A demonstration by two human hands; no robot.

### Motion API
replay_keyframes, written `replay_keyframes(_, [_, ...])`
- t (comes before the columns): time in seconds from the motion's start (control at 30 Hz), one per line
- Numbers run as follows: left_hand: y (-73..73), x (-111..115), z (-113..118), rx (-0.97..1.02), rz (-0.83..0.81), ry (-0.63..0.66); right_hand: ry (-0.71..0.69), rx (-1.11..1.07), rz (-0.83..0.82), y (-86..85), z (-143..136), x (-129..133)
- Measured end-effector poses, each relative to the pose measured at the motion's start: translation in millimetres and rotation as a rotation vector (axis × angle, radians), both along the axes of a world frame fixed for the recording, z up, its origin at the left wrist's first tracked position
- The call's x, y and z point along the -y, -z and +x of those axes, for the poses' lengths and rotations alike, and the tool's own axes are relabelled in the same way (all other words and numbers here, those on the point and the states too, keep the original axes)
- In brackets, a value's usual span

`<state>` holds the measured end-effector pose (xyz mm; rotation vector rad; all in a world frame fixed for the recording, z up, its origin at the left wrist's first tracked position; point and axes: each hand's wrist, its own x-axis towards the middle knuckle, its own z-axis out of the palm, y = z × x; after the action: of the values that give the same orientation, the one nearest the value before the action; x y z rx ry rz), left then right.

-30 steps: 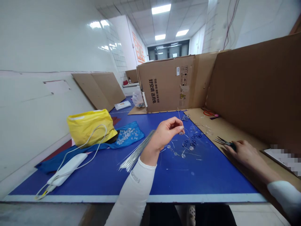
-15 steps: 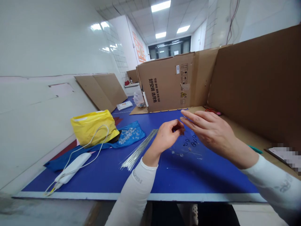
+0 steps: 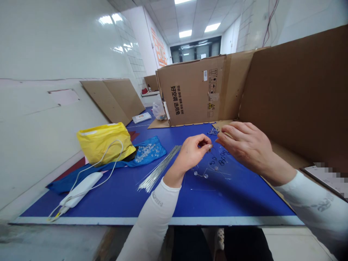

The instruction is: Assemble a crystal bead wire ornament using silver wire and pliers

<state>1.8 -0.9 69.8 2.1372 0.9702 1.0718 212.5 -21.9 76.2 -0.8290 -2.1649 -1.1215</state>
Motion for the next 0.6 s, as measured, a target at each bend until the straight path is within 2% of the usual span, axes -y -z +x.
replay_keyframes(0.33, [1.4,1.7,-0.9,0.040,0.028,-0.047,0.190,-0.100,-0.060,13.9,-14.9,11.2])
replay_keyframes(0.43, [1.1,1.9,-1.6,0.087,0.036,-0.066,0.204,-0.208,-0.108,20.0,-21.1,11.8])
replay_keyframes(0.6, [2.6,1.1,-0.9,0.134,0.070,-0.103,0.182,-0.488,-0.317,22.4,-28.4,15.7])
